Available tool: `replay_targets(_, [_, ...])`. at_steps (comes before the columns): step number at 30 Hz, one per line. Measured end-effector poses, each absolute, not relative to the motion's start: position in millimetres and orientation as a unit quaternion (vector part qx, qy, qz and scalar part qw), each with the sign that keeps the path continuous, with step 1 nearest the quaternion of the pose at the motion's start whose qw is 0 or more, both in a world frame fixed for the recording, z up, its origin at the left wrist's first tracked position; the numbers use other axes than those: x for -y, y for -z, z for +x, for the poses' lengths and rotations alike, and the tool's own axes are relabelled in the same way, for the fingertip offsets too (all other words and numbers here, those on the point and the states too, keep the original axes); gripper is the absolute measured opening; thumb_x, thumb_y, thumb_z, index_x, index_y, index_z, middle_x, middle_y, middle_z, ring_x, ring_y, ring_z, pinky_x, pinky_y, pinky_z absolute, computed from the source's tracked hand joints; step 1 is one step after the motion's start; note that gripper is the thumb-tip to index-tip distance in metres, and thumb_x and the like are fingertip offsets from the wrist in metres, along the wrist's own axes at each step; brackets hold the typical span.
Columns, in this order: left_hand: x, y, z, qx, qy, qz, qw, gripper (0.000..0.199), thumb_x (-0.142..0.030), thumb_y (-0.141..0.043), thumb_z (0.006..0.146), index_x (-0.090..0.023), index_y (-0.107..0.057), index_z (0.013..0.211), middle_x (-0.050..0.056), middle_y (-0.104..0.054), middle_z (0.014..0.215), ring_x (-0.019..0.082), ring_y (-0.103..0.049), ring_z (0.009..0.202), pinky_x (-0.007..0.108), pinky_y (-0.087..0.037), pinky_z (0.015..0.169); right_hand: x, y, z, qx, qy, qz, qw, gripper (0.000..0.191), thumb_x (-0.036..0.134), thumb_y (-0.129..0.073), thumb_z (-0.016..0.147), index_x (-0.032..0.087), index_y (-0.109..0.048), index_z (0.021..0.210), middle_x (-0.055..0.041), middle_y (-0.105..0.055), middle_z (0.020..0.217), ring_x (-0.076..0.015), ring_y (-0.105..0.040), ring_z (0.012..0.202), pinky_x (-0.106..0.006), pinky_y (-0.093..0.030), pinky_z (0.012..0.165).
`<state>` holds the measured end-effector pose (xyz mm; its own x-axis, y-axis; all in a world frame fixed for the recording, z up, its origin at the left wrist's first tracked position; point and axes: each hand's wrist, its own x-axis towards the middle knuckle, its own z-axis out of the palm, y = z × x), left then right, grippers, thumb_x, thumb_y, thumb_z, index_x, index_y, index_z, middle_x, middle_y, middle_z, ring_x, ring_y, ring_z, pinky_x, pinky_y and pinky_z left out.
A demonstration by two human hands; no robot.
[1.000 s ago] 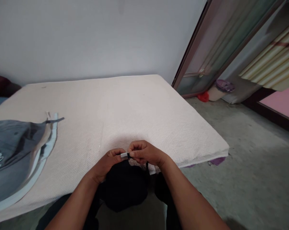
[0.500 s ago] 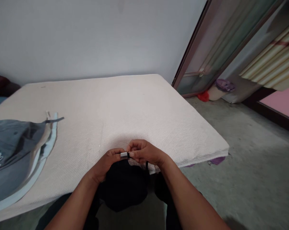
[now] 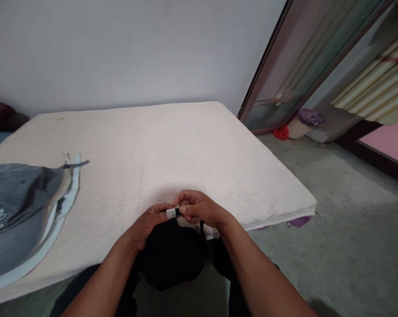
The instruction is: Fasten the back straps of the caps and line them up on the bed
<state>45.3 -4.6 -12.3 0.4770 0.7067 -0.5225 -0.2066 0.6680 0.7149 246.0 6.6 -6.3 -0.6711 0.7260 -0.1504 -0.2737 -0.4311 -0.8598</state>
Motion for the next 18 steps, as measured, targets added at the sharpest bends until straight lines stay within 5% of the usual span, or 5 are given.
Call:
replay_targets(9, [4.5,13.1,45.9,-0.452,-0.286,0.281,0.797,0.028,-0.027,-0.083,0.058,-0.017,-0.069,0.079,-0.003,-0.063,0.058,0.007,-0.052,0.045,0.018,-0.035,0.045,-7.1,8.6,244.3,0.424,-0.801,-0.292,0.304,0.022,0.029,-0.071,0.074,0.016,-0.055,0.082,0.007,-0.051,0.053,-0.0027,-0.035,0.04,-0.015,-0.023,0.036])
replay_targets(18, [3.0,14.6,46.5,-0.456,-0.282,0.293,0.791,0.021,-0.026,-0.079,0.064,-0.017,-0.069,0.08,-0.002,-0.063,0.059,0.008,-0.052,0.046,0.018,-0.036,0.047,-7.0,8.0,242.8,0.408,-0.813,-0.282,0.304,0.024,0.031,-0.072,0.073,0.016,-0.054,0.08,0.0077,-0.05,0.051,-0.0028,-0.034,0.039,-0.016,-0.022,0.037])
